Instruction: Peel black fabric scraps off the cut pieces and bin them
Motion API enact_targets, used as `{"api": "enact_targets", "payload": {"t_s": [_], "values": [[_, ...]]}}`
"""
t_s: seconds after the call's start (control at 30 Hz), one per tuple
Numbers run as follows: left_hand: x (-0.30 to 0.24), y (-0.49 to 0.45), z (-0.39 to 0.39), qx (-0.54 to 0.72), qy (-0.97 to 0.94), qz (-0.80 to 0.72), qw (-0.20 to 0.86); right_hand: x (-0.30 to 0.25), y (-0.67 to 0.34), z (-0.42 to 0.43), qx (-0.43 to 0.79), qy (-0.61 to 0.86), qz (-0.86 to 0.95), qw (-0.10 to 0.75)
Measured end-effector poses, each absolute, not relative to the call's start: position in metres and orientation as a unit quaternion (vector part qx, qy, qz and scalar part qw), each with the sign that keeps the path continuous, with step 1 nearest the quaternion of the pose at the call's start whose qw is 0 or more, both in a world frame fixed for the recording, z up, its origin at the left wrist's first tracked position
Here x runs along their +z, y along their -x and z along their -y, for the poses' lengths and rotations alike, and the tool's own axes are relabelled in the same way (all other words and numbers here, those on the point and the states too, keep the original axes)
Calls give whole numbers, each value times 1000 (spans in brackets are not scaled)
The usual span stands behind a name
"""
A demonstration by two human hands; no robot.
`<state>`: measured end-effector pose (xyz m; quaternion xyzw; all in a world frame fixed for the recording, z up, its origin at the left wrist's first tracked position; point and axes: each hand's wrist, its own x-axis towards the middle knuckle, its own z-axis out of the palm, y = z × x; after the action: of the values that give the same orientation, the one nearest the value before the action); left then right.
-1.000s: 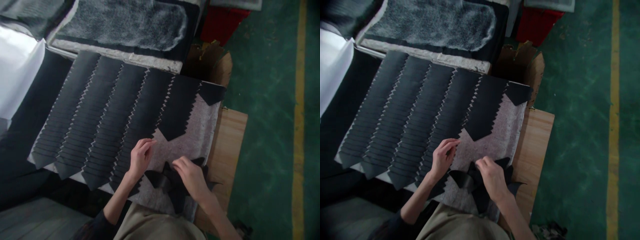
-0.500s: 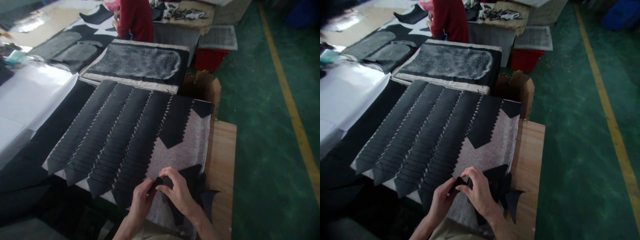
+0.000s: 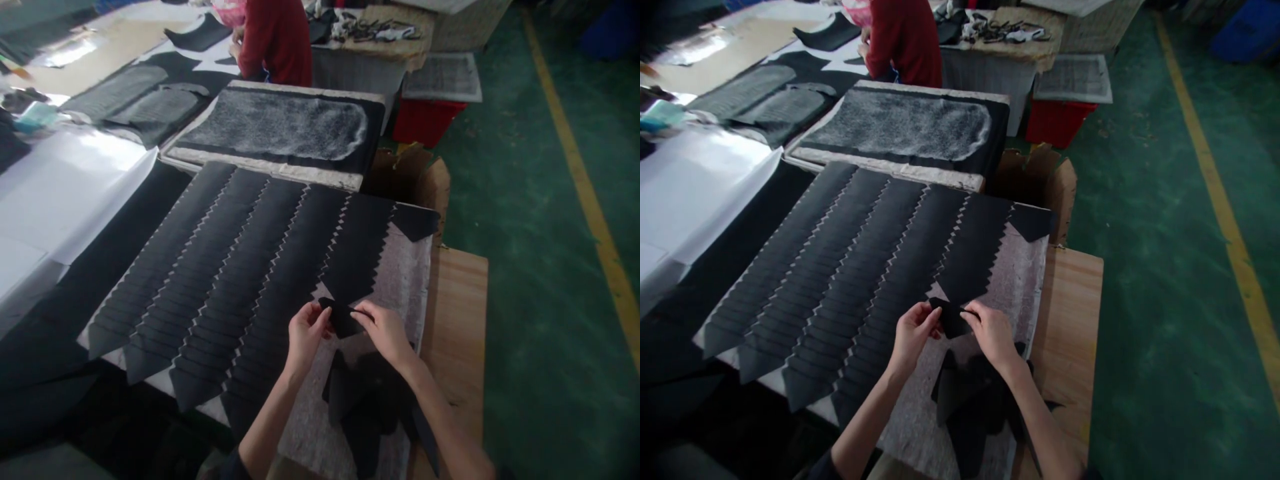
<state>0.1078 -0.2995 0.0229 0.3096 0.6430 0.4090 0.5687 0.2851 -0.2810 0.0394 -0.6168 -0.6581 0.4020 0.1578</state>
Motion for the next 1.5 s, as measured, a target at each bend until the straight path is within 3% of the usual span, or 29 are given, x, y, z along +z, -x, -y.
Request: {"api": "enact_targets", "payload": {"t_s": [0.4,0.97,1.07,1.3,1.5], "values": [[8,-102,279,395,-295,-640,589,26,-274,247,278,641,713,51],[4,-98,284,382,-322,-635,589,22,-273,231,317,641,698,49],[6,-97,287,340,-429,-652,525,20,-271,232,311,644,697,47],[2,-88,287,183,-768,-587,180,21,-273,231,327,647,687,49],[-11,-82,291,56,-823,-556,102,22,-272,229,325,654,683,22]]}}
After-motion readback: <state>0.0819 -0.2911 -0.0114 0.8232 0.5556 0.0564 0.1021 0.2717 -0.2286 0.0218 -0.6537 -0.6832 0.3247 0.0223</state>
